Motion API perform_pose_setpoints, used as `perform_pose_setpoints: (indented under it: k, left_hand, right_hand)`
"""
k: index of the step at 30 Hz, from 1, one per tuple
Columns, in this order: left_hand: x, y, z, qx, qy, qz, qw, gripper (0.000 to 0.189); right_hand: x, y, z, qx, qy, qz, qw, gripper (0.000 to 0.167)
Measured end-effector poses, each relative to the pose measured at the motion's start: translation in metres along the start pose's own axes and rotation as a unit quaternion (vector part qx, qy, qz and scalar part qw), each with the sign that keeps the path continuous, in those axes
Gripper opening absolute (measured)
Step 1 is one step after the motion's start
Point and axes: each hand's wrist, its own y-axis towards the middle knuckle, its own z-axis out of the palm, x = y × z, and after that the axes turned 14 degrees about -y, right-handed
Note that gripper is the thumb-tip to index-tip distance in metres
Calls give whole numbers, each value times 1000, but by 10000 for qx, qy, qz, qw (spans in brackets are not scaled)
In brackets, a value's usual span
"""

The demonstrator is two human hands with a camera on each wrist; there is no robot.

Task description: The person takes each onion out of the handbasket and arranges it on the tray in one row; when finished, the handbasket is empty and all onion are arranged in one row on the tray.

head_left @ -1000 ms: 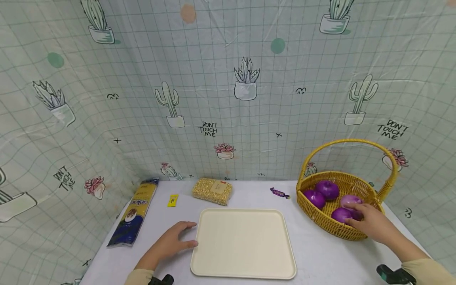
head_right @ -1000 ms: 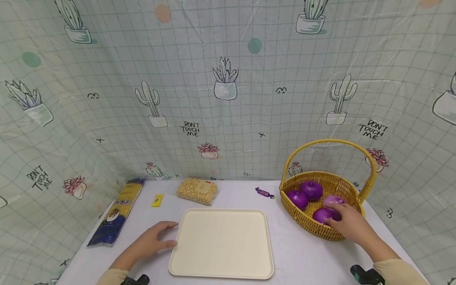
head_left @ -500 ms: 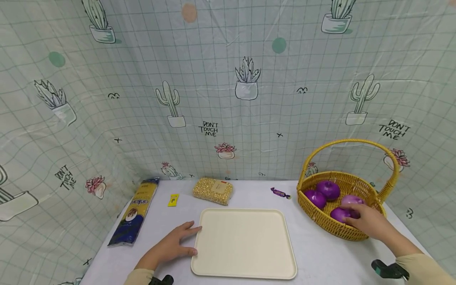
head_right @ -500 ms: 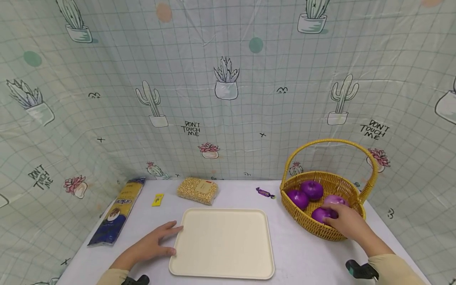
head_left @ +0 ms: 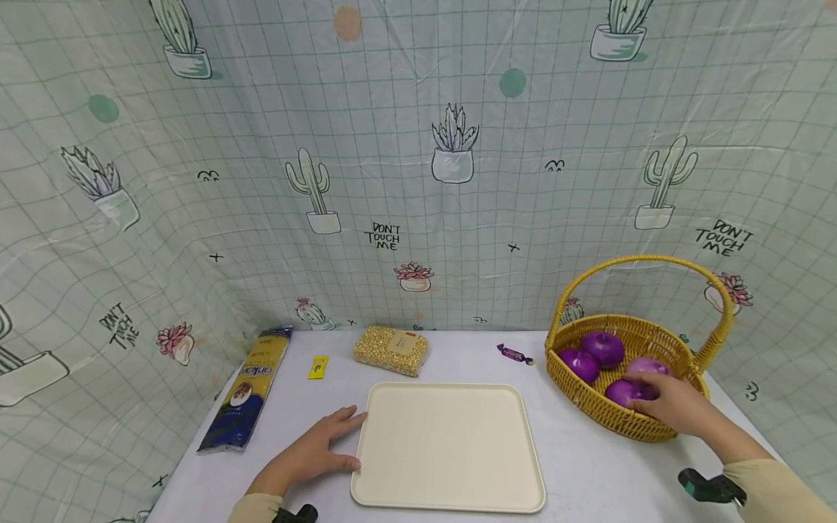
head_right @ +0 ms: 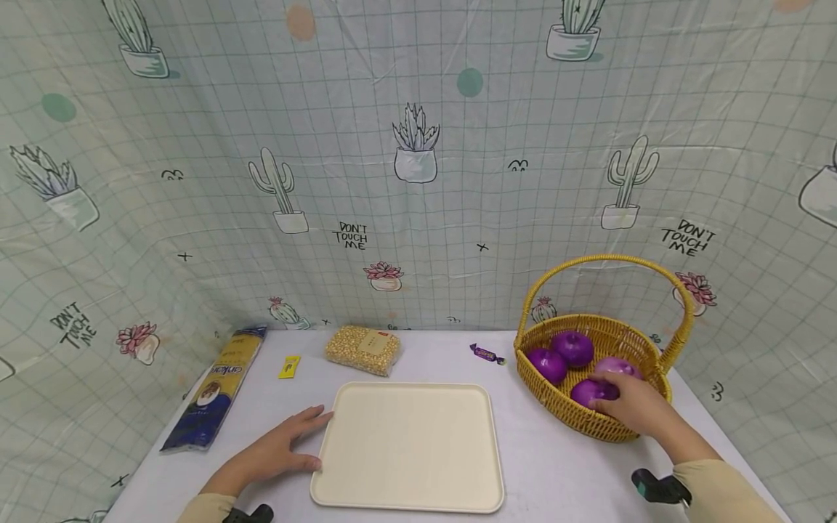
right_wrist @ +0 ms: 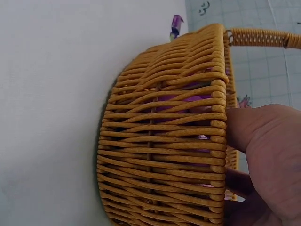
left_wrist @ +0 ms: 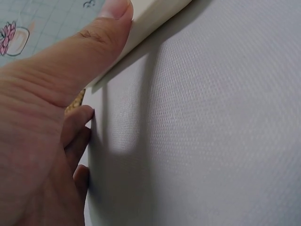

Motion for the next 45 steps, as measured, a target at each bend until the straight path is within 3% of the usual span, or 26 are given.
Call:
perform_pose_setpoints:
  k: [6,17,36,45]
  left_hand:
    - [2,-1,-1,89,40,-30,9999,92]
    - [7,-1,-2,89,282,238,9993,90]
    - [4,-2,-2,80,322,170,9993,88]
    - [7,1,-4,124,451,333,9984,90]
  right_hand:
    - [2,1,0,-72,44,58,9999,56]
    - [2,3,2,-169,118,14,9998,53]
    - [1,4,5,-275,71,37,9996,54]
    - [3,3,6,-423,46,89,9991,53]
